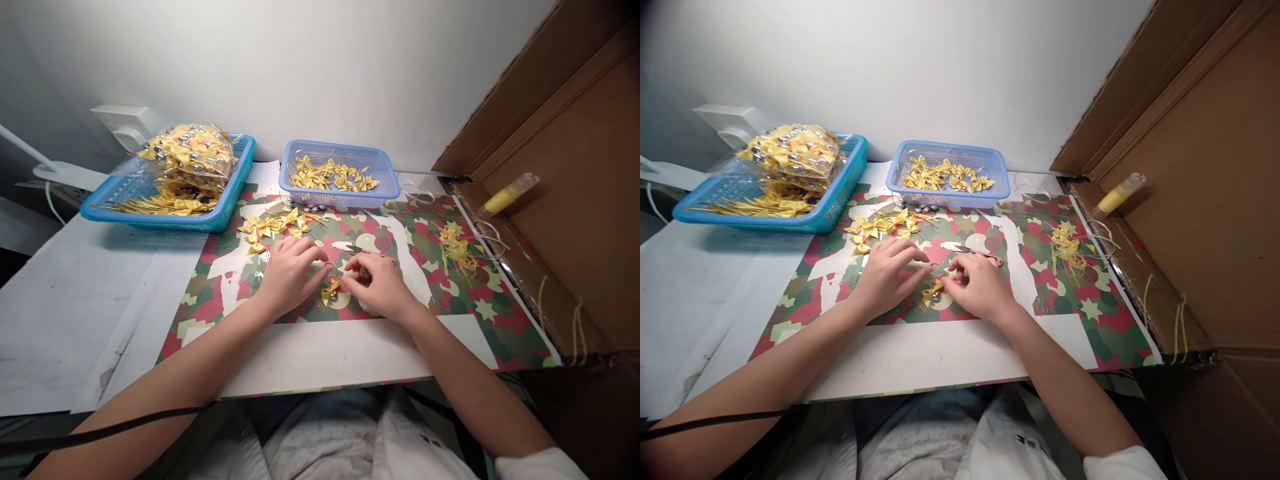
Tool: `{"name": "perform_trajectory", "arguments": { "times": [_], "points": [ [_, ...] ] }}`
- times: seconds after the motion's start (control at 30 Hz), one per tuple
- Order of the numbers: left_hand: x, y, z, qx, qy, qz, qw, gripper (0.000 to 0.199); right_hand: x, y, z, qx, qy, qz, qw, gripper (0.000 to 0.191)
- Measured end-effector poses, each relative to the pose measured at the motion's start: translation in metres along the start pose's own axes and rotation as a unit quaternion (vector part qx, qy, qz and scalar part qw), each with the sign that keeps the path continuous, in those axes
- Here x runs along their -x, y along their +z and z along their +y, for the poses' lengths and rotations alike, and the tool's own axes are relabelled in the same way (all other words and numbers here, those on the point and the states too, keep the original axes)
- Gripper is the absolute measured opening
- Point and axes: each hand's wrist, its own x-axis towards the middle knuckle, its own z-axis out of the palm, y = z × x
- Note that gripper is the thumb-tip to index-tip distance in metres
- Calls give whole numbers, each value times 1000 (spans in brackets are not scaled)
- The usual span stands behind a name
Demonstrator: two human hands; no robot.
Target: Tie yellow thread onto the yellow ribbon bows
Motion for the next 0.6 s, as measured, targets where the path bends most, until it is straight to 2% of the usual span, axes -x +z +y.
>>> {"name": "perform_trajectory", "arguments": {
  "times": [0.13, 0.2, 0.3, 0.37, 0.47, 0.53, 0.6],
  "points": [
    [-1, -2, -2, 18, -72, 33, 997, 17, 5, 6, -2, 32, -77, -54, 995, 14],
    [-3, -4, -3, 37, -111, 18, 993, 19, 6, 8, -2, 56, -92, -69, 992, 10],
    [-3, -9, -2, 64, -166, -13, 984, 32, 6, 10, 0, 71, -103, -67, 990, 6],
    [-3, -13, 0, 88, -189, -10, 978, 41, 5, 11, 1, 65, -108, -17, 992, 11],
    [-1, -14, 8, 158, -177, 10, 972, 43, 3, 11, 1, 52, -82, 133, 986, 19],
    [1, -12, 17, 221, -167, 15, 961, 34, 3, 13, 0, 46, -63, 204, 976, 22],
    [3, -6, 25, 324, -207, -20, 923, 20, 3, 16, -1, 51, -61, 217, 973, 21]
  ]
}}
